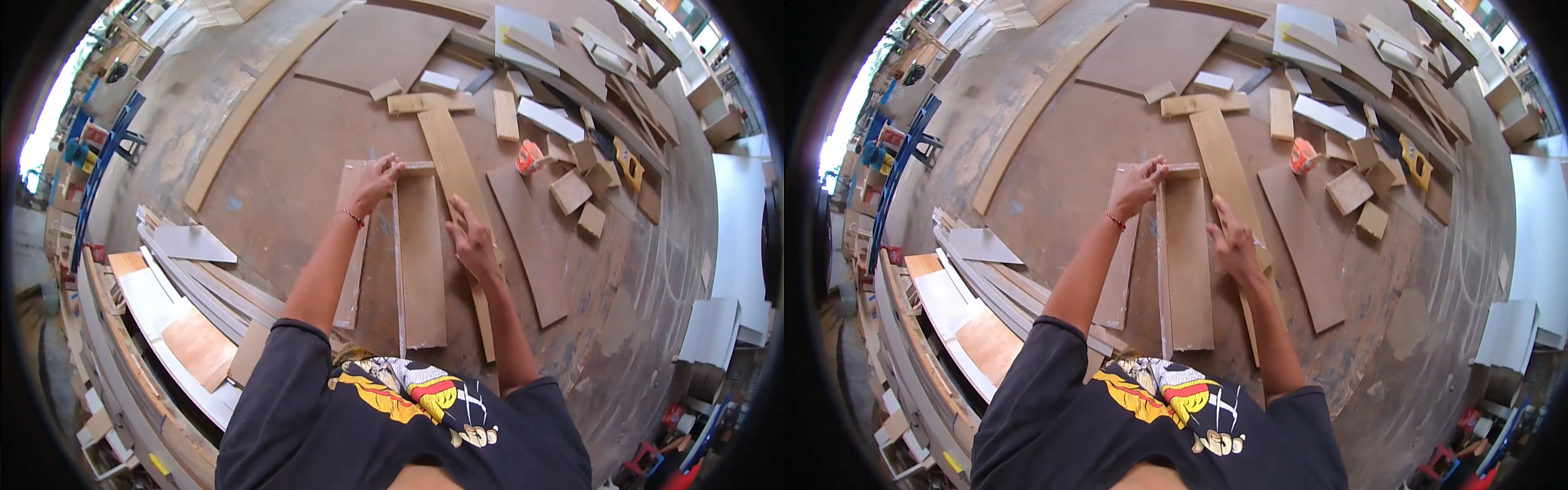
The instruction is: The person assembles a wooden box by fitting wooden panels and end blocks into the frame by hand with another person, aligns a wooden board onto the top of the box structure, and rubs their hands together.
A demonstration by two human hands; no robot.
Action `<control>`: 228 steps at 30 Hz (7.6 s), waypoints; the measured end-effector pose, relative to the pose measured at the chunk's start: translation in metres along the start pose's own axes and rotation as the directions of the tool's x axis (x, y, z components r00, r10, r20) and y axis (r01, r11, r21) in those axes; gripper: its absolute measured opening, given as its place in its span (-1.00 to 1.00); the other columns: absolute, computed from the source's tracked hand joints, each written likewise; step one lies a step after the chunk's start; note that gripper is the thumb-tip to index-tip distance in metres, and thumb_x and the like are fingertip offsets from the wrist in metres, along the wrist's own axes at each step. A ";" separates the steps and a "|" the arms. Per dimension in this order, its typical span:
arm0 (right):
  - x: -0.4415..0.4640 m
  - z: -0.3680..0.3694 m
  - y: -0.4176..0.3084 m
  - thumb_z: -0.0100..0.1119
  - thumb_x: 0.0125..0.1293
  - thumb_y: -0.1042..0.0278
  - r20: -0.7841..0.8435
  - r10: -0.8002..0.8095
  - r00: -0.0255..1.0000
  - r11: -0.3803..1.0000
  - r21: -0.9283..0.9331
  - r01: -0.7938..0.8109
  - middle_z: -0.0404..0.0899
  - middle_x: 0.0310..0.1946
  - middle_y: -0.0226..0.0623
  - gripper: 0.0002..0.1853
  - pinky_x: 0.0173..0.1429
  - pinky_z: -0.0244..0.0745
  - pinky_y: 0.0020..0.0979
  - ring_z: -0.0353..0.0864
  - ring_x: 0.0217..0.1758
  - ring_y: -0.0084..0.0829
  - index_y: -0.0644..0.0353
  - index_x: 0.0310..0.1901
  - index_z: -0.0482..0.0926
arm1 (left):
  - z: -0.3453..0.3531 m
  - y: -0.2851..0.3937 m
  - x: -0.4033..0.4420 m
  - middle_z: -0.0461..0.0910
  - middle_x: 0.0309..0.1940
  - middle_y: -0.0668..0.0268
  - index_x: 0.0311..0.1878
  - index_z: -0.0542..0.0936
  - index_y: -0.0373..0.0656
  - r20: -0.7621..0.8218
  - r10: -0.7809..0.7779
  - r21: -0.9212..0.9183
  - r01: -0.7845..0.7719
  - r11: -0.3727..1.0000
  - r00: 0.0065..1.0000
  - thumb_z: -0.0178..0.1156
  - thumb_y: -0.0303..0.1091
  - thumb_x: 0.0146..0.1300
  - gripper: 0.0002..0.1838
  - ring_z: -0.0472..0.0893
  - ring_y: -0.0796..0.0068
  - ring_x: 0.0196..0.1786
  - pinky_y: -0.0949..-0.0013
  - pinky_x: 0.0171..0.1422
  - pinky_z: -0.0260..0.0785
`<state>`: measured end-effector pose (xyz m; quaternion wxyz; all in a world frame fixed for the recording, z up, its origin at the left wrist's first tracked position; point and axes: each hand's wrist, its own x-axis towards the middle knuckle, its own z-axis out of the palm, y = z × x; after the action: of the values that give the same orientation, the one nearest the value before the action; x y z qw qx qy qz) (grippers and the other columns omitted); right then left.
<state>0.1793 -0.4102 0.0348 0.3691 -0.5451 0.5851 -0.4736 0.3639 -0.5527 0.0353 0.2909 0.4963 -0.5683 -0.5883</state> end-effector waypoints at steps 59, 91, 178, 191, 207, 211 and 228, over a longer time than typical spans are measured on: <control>0.110 0.045 0.058 -0.08 0.23 0.52 -0.062 -0.192 0.979 0.944 -0.285 0.167 0.53 -0.18 0.01 -0.66 -0.09 0.44 -0.32 0.56 -0.12 -0.08 0.25 0.07 0.41 | -0.003 -0.015 -0.007 0.32 0.19 0.31 0.27 0.26 -0.18 0.047 -0.148 -0.289 0.155 0.945 0.988 0.00 -0.21 0.32 -0.51 0.39 0.52 0.11 0.36 -0.03 0.43; 0.076 0.048 0.038 0.24 0.01 0.41 -0.219 0.163 0.962 0.953 -0.218 -0.211 0.64 -0.37 -0.18 -0.58 -0.14 0.49 -0.42 0.64 -0.30 -0.38 0.28 -0.03 0.49 | 0.011 -0.034 -0.046 0.53 -0.26 0.36 -0.09 0.43 -0.10 -0.125 -0.401 -0.449 0.309 0.839 0.908 -0.09 0.19 0.24 -0.49 0.48 0.49 -0.22 0.29 -0.24 0.36; -0.209 -0.038 -0.047 0.25 0.13 0.25 0.434 0.181 0.883 0.638 0.631 -0.441 0.52 -0.11 -0.30 -0.42 -0.14 0.53 -0.55 0.56 -0.20 -0.58 0.32 0.14 0.31 | 0.085 0.019 -0.240 0.49 -0.18 0.22 -0.18 0.55 -0.30 0.708 0.350 -0.452 0.013 0.892 0.613 0.06 -0.46 0.16 -0.81 0.44 0.42 0.02 0.40 0.18 0.23; -0.223 -0.035 -0.009 0.16 0.19 0.15 0.332 0.411 0.849 0.400 0.771 -0.495 0.55 -0.32 -0.37 -0.48 -0.26 0.59 -0.56 0.58 -0.34 -0.61 0.39 0.04 0.35 | 0.044 0.016 -0.257 0.52 -0.18 0.33 0.09 0.42 -0.25 0.263 0.072 -0.233 -0.009 0.973 0.962 0.01 -0.42 0.29 -0.68 0.51 0.64 -0.18 0.58 -0.14 0.42; -0.223 -0.017 -0.006 0.26 0.13 0.22 0.135 0.531 0.837 0.647 0.573 -0.503 0.54 -0.36 -0.37 -0.60 -0.35 0.59 -0.45 0.57 -0.37 -0.58 0.28 -0.08 0.43 | 0.046 -0.029 -0.266 0.54 -0.32 0.35 0.00 0.48 -0.25 0.089 -0.030 -0.239 0.050 0.970 0.996 0.03 -0.48 0.25 -0.75 0.52 0.66 -0.33 0.60 -0.32 0.42; -0.222 -0.015 -0.006 0.23 0.16 0.20 0.197 0.544 0.815 0.574 0.622 -0.533 0.53 -0.35 -0.37 -0.60 -0.33 0.60 -0.46 0.56 -0.38 -0.58 0.33 -0.10 0.43 | 0.043 -0.027 -0.268 0.53 -0.28 0.38 0.04 0.45 -0.23 0.109 -0.038 -0.221 0.062 0.973 0.993 0.01 -0.45 0.28 -0.73 0.51 0.70 -0.31 0.63 -0.28 0.40; -0.222 -0.024 -0.040 0.31 0.03 0.45 0.212 0.377 0.902 0.650 0.633 -0.420 0.55 -0.16 -0.32 -0.47 -0.23 0.57 -0.44 0.58 -0.21 -0.49 0.17 0.09 0.39 | 0.053 -0.017 -0.281 0.53 -0.25 0.37 0.05 0.45 -0.21 0.147 0.093 -0.128 -0.075 0.989 0.985 0.15 -0.44 0.20 -0.67 0.51 0.69 -0.23 0.63 -0.20 0.40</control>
<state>0.1980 -0.1861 0.0606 0.6512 -0.2492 0.4707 -0.5406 0.4143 -0.2746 0.0830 0.3010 0.4065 -0.5722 -0.6456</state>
